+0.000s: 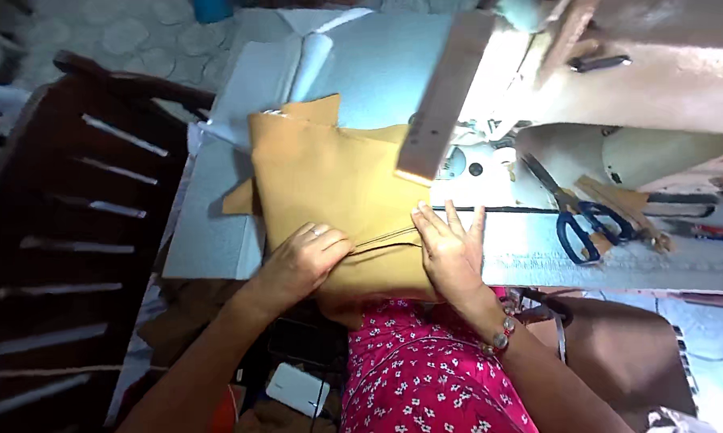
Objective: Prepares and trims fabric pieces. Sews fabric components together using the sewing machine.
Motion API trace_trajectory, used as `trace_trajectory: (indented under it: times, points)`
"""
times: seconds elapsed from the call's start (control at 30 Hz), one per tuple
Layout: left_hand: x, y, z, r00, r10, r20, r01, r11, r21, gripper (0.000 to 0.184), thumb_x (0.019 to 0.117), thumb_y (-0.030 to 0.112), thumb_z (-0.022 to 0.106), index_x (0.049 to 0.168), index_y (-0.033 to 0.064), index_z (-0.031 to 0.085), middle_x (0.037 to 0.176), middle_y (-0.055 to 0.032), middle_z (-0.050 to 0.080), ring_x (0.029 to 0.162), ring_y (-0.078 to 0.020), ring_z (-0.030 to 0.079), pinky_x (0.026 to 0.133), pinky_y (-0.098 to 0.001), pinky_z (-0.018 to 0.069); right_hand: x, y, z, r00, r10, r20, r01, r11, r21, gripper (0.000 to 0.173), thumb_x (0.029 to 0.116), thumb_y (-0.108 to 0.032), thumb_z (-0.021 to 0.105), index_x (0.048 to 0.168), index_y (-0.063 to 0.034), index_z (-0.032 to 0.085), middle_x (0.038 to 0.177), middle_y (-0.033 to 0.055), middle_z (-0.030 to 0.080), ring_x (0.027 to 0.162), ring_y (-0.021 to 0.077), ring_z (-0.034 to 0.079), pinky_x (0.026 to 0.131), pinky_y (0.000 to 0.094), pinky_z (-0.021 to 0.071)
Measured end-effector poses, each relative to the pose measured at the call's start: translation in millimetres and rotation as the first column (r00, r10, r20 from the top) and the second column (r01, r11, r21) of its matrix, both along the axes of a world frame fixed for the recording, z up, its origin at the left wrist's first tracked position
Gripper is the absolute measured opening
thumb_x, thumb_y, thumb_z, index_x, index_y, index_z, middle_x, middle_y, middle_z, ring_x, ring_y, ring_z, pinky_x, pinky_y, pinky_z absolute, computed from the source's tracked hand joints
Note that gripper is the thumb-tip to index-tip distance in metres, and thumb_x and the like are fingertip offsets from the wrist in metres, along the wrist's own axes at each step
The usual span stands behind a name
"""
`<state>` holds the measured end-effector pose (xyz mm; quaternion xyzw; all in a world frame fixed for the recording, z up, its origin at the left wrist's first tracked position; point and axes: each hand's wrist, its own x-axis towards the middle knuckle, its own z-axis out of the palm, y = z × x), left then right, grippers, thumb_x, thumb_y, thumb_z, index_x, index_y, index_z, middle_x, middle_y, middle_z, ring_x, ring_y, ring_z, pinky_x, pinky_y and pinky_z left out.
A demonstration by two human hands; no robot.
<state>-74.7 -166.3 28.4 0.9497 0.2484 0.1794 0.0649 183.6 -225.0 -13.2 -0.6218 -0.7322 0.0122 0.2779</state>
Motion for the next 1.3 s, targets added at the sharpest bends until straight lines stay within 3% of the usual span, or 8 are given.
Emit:
trace_trajectory:
  times: [0.17, 0.37, 0.43, 0.53, 0.7, 0.83, 1.13, 1.3]
  points:
    - [47, 16, 15, 0.987, 0.16, 0.021, -0.152, 0.963, -0.221, 0.029, 0.0952, -0.001, 0.05, 0.112, -0.0031, 0.073, 0.127, -0.0222, 0.068, 0.126, -0.0435, 0.06, 0.107, -0.0591, 0.0446, -13, -30, 10, 1.0, 0.018, -0.022, -0.02, 0.998, -0.06, 0.044, 0.0814, -0.002, 0.072, 0.125, -0.0063, 0.072, 0.136, 0.014, 0.067, 0.136, 0.0473, 0.052, 0.106, 0.0806, 0.0274]
    - [89, 23, -34, 0.941, 0.256, -0.219, -0.302, 0.93, -0.21, 0.073, 0.1043, 0.06, 0.02, 0.164, 0.0192, 0.028, 0.171, -0.0144, 0.017, 0.157, -0.0467, 0.007, 0.118, -0.0763, 0.0042, 27, -151, -25, 0.975, 0.13, -0.179, -0.112, 0.988, 0.104, 0.024, 0.1032, -0.014, 0.054, 0.12, -0.0174, 0.071, 0.118, 0.0079, 0.073, 0.116, 0.0259, 0.067, 0.105, 0.0435, 0.0485]
    - [83, 23, -45, 0.932, 0.27, -0.243, -0.32, 0.927, -0.197, 0.073, 0.1038, 0.062, 0.02, 0.164, 0.0215, 0.029, 0.171, -0.012, 0.018, 0.157, -0.0435, 0.009, 0.118, -0.0756, 0.0046, 52, -189, -59, 0.914, -0.172, -0.367, 0.132, 0.982, -0.132, 0.023, 0.0976, -0.005, 0.057, 0.111, -0.0079, 0.076, 0.107, 0.012, 0.075, 0.105, 0.0248, 0.071, 0.096, 0.041, 0.0548]
    - [78, 22, -49, 0.911, 0.303, -0.279, -0.362, 0.913, -0.191, 0.069, 0.1049, 0.06, 0.023, 0.163, 0.0242, 0.03, 0.172, -0.0089, 0.016, 0.158, -0.0407, 0.007, 0.12, -0.0736, 0.0031, 100, -226, -104, 0.481, -0.801, -0.356, 0.466, 0.577, -0.67, 0.027, 0.1012, -0.006, 0.056, 0.123, 0.004, 0.069, 0.119, 0.0222, 0.069, 0.11, 0.0307, 0.068, 0.098, 0.045, 0.0548]
    - [73, 21, -49, 0.898, 0.337, -0.283, -0.395, 0.901, -0.18, 0.068, 0.1052, 0.057, 0.028, 0.164, 0.023, 0.028, 0.172, -0.0104, 0.014, 0.158, -0.0418, 0.008, 0.12, -0.0718, 0.0073, 133, -250, -156, 0.275, -0.951, -0.139, 0.577, 0.279, -0.768, 0.04, 0.099, -0.012, 0.065, 0.134, 0.0048, 0.059, 0.134, 0.0319, 0.056, 0.124, 0.0463, 0.056, 0.104, 0.0575, 0.0471]
    - [71, 22, -48, 0.899, 0.355, -0.259, -0.407, 0.893, -0.191, 0.068, 0.1055, 0.057, 0.031, 0.164, 0.0234, 0.027, 0.172, -0.0112, 0.014, 0.158, -0.0404, 0.009, 0.122, -0.0674, 0.0116, 128, -257, -162, 0.458, -0.886, -0.069, 0.58, 0.357, -0.732, 0.033, 0.1001, -0.016, 0.064, 0.126, 0.0041, 0.065, 0.129, 0.0307, 0.06, 0.127, 0.0481, 0.054, 0.108, 0.0591, 0.0435]
    - [62, 44, -49, 0.966, 0.217, -0.144, -0.254, 0.902, -0.349, 0.071, 0.104, 0.054, 0.039, 0.159, 0.0085, 0.036, 0.168, -0.0204, 0.022, 0.156, -0.0372, 0.019, 0.126, -0.0557, 0.0185, 129, -258, -165, 0.441, -0.898, -0.019, 0.627, 0.323, -0.709, 0.024, 0.1003, -0.013, 0.063, 0.114, 0.0052, 0.07, 0.121, 0.0283, 0.065, 0.124, 0.047, 0.056, 0.107, 0.0584, 0.0441]
    - [93, 49, -23, 0.949, 0.275, -0.154, -0.305, 0.927, -0.221, 0.06, 0.106, 0.048, 0.041, 0.132, -0.0029, 0.059, 0.138, -0.0329, 0.052, 0.127, -0.0522, 0.051, 0.101, -0.0712, 0.0388, 117, -268, -144, 0.47, -0.854, -0.222, 0.662, 0.508, -0.552, 0.02, 0.0961, -0.013, 0.065, 0.102, 0.004, 0.075, 0.107, 0.0229, 0.071, 0.11, 0.0415, 0.064, 0.101, 0.0578, 0.0486]
